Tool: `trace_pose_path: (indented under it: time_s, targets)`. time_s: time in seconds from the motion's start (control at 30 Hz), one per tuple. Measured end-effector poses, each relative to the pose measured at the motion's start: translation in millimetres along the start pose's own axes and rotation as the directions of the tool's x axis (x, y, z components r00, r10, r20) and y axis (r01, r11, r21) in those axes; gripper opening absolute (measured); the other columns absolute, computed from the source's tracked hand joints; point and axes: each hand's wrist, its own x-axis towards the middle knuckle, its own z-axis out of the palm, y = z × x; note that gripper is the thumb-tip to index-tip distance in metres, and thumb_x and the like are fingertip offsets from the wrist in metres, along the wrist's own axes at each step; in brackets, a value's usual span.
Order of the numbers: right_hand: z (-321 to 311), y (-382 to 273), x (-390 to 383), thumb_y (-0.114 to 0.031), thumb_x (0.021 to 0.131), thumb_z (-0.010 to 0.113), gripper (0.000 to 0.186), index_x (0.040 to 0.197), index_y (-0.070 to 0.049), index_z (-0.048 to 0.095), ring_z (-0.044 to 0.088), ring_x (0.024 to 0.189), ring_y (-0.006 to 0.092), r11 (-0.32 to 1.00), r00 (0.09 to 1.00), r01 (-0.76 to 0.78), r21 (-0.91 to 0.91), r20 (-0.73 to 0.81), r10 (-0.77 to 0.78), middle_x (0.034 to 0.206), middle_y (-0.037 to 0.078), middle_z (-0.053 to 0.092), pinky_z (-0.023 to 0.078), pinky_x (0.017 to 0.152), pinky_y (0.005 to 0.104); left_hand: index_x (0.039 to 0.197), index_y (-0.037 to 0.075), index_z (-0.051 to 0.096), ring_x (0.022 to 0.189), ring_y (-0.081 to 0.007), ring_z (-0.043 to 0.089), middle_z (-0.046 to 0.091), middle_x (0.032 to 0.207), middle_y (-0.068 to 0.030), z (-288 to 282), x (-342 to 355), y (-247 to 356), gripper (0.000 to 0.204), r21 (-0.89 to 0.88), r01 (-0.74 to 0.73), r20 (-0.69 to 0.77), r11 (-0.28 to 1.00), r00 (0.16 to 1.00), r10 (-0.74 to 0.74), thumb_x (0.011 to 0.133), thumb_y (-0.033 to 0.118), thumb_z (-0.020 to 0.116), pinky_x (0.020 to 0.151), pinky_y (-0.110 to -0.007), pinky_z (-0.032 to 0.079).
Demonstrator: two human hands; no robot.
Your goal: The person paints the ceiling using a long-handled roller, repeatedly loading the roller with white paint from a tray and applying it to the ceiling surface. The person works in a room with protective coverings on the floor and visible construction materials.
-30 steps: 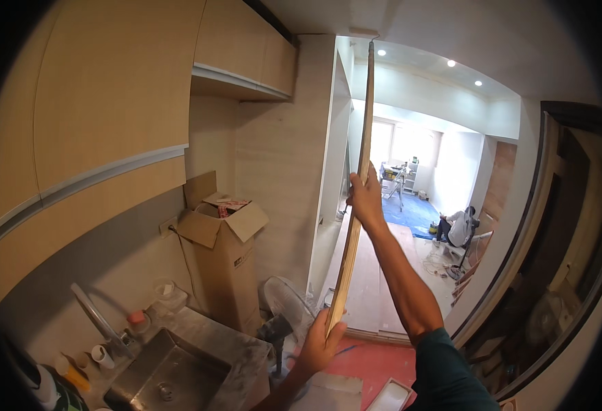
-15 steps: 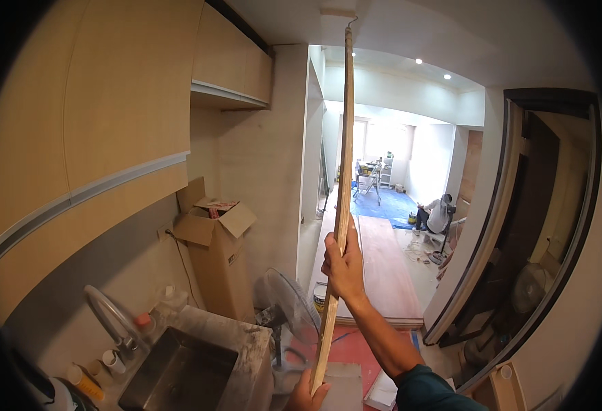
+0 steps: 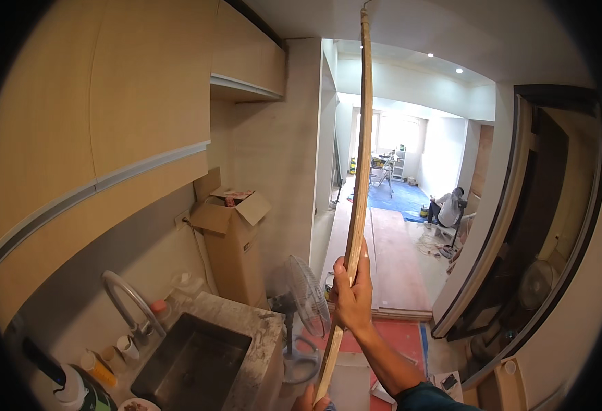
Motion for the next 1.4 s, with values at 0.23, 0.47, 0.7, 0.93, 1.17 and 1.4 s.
trace_pose_path:
  time_s: [0.23,0.47,0.7,0.93,1.17,1.4]
  targets:
    - [-7.2,30.4,78.9,-0.02,0.102,0.052,0.065,0.157,-0.008,0.019,0.044,0.056,0.0042,0.999,0.999,0.039,0.019,0.013,-0.04,0.086,0.0,0.051,0.039,0.046,0.0212,0.136,0.001,0.044,0.075,-0.0201,0.058,0.063,0.095,-0.0127,4.1,35.1,4.9,0.042,-0.033,-0.146,-0.208,0.989,0.968,0.137,0.102,0.025,0.049,0.067,-0.034,0.048]
    - [-15.8,80.4,181.4,-0.019,0.1,0.054,0.063,0.155,-0.007,0.025,0.045,0.052,0.0061,0.998,0.998,0.057,0.027,0.013,-0.057,0.078,0.001,0.05,0.04,0.042,0.023,0.135,0.004,0.043,0.069,-0.0126,0.056,0.061,0.098,-0.0078,3.4,58.3,-39.0,0.042,-0.334,-0.018,-0.157,0.942,0.987,-0.037,0.103,0.03,0.052,0.064,-0.029,0.049]
    - [-23.6,116.1,293.4,-0.018,0.098,0.055,0.058,0.15,-0.005,0.031,0.047,0.054,0.0087,0.998,0.998,0.059,-0.036,0.035,-0.058,0.074,0.001,0.048,0.044,0.043,0.0259,0.13,0.003,0.048,0.071,-0.0133,0.059,0.062,0.101,-0.007,16.5,90.0,-69.3,0.037,-0.454,-0.063,-0.37,0.889,0.921,-0.123,0.1,0.023,0.059,0.064,-0.027,0.052]
    - [-34.0,137.8,367.1,-0.018,0.095,0.055,0.058,0.146,-0.003,0.033,0.048,0.057,0.0093,0.997,0.999,0.029,-0.075,0.034,-0.026,0.076,0.002,0.046,0.045,0.045,0.0269,0.13,0.002,0.048,0.076,-0.0142,0.062,0.06,0.101,-0.0071,12.5,80.7,-85.9,0.038,-0.288,0.202,-0.38,0.936,0.873,-0.305,0.096,0.013,0.059,0.067,-0.028,0.053]
    - [-36.2,142.8,399.9,-0.016,0.093,0.058,0.055,0.143,-0.002,0.038,0.051,0.058,0.0109,0.999,1.0,0.015,-0.045,-0.021,-0.016,0.074,0.003,0.05,0.048,0.047,0.0295,0.13,0.002,0.048,0.074,-0.0133,0.061,0.058,0.101,-0.0055,19.5,81.1,-85.4,0.039,-0.423,0.217,-0.383,0.88,0.837,-0.391,0.097,0.017,0.061,0.066,-0.027,0.052]
    - [-43.4,138.4,328.2,-0.02,0.096,0.058,0.066,0.153,-0.005,0.028,0.048,0.054,0.0101,1.0,0.999,-0.012,-0.019,0.049,0.013,0.07,0.002,0.049,0.045,0.046,0.0278,0.126,0.003,0.052,0.073,-0.014,0.061,0.057,0.099,-0.007,3.1,79.7,-69.5,0.036,-0.314,0.231,-0.298,0.921,0.897,-0.327,0.096,0.021,0.063,0.065,-0.027,0.052]
